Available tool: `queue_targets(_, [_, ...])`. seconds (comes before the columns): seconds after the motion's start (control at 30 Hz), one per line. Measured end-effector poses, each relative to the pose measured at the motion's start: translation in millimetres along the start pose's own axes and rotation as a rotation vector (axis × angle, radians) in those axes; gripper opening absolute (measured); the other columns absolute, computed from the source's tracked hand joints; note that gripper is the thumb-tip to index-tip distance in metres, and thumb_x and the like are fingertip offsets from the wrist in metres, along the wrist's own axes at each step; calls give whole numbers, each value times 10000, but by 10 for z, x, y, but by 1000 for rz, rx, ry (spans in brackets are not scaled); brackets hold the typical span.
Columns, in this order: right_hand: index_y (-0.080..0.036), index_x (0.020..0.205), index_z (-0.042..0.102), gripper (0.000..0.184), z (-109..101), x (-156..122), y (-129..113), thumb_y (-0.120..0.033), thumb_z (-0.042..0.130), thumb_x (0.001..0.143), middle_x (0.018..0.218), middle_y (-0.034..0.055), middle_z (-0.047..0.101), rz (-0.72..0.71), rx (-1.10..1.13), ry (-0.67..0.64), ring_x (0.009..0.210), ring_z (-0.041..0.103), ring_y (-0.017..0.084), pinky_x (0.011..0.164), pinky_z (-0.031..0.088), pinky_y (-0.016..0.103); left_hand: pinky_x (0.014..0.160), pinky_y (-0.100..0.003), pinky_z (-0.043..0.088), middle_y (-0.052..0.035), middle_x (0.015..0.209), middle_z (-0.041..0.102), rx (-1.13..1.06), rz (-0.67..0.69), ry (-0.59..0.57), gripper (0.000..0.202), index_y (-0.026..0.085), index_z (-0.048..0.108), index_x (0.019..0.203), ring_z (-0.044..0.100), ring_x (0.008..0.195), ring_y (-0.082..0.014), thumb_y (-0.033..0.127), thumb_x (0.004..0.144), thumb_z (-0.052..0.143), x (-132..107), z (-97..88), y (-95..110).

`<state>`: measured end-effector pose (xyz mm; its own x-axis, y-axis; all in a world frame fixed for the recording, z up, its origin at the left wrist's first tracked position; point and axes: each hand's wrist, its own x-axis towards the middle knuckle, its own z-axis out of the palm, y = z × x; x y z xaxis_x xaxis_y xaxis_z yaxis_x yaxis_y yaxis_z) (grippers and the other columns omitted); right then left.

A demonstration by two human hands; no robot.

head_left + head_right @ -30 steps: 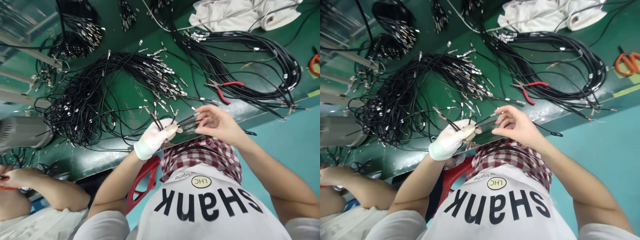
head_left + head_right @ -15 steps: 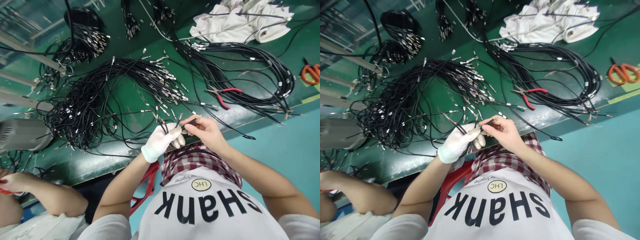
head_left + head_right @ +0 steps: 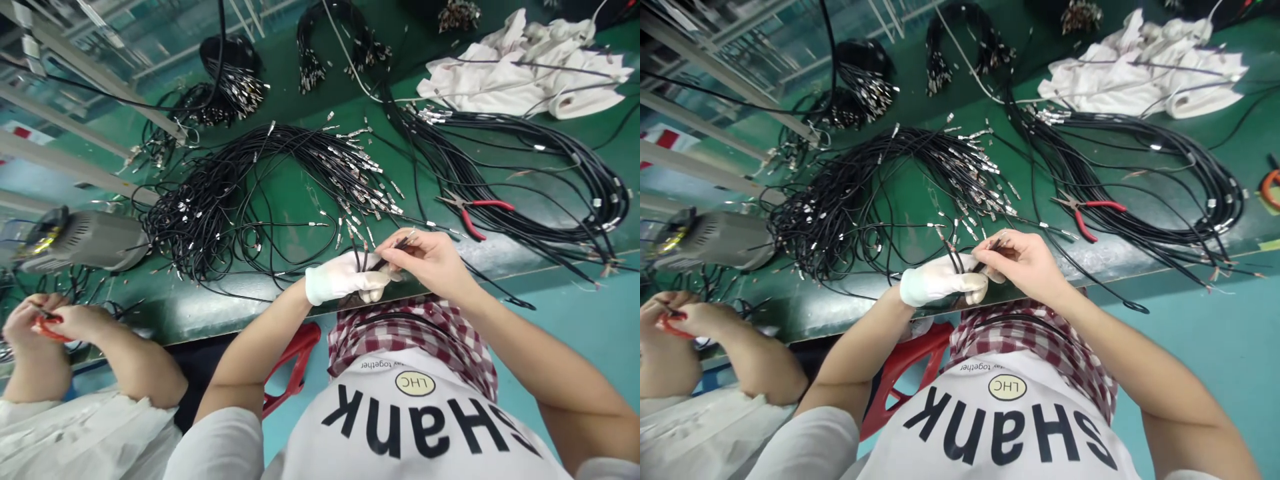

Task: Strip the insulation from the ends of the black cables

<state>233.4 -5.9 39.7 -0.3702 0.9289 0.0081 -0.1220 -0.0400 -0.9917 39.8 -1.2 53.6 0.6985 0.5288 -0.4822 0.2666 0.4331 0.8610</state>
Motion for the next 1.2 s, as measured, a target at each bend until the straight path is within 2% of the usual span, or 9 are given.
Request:
queue_targets(0.07, [-194, 991, 751, 231, 4, -3, -19, -367, 742, 837, 877, 39, 674, 16, 9, -43, 626, 579, 118, 562, 505, 266, 523, -220, 409, 12, 597, 544, -11, -18, -34, 383, 114, 616, 875, 481, 530, -88, 483, 818, 705, 13, 8, 4])
queue_targets(0.13, [-232, 1151, 721, 380, 1, 7, -35, -368, 777, 801, 885, 26, 656, 49, 33, -117, 647, 576, 124, 555, 502, 264, 462, -202, 328, 48, 544, 463, -10, -26, -48, 376, 112, 623, 883, 402, 482, -69, 465, 801, 726, 32, 17, 0])
queue_targets(0.2, [-243, 1212, 699, 476, -2, 39, -40, -359, 810, 765, 900, 23, 640, 61, 17, -170, 711, 592, 136, 591, 513, 263, 431, -193, 276, 65, 530, 410, 1, -14, -26, 392, 106, 639, 888, 356, 462, -58, 462, 770, 753, 51, 26, -5])
queue_targets(0.33, [-183, 950, 763, 269, 28, 128, -7, -375, 800, 766, 925, 49, 657, 26, -63, -143, 789, 615, 154, 675, 530, 276, 408, -188, 278, 63, 508, 414, 77, -25, 32, 430, 96, 657, 985, 352, 434, -61, 484, 807, 703, 57, 38, -5])
queue_targets(0.43, [-163, 775, 710, 270, 85, 162, 47, -422, 785, 769, 885, 59, 688, 78, 22, -52, 727, 616, 152, 574, 514, 255, 409, -187, 300, 54, 501, 430, 82, 0, 35, 466, 84, 655, 1016, 357, 429, -64, 525, 874, 606, 36, 32, -13])
queue_targets(0.57, [-151, 767, 680, 307, 137, 162, 104, -424, 815, 730, 836, 45, 698, 142, 115, 8, 563, 560, 104, 430, 450, 222, 413, -185, 301, 50, 509, 444, 51, 39, 3, 495, 74, 641, 1023, 361, 434, -64, 547, 895, 572, 26, 12, -41])
queue_targets(0.73, [-144, 846, 709, 309, 116, 161, 114, -421, 804, 747, 819, 32, 694, 150, 146, -33, 499, 532, 82, 408, 436, 222, 413, -187, 288, 52, 495, 441, 54, 20, 9, 480, 76, 629, 991, 345, 416, -60, 543, 913, 549, 43, 2, -60])
queue_targets(0.93, [-151, 905, 708, 312, 89, 139, 98, -355, 843, 712, 770, 6, 675, 125, 131, -5, 627, 604, 101, 548, 494, 215, 414, -189, 270, 57, 503, 443, 49, 36, -6, 554, 64, 631, 1030, 343, 419, -61, 596, 903, 546, 30, 14, -81])
queue_targets(1.2, [-159, 791, 637, 316, 59, 78, 97, -346, 866, 679, 777, -1, 649, 116, 207, -1, 629, 590, 95, 581, 502, 233, 430, -194, 261, 56, 529, 434, 8, 23, -10, 532, 76, 629, 1043, 323, 440, -58, 584, 904, 558, 3, 35, -85])
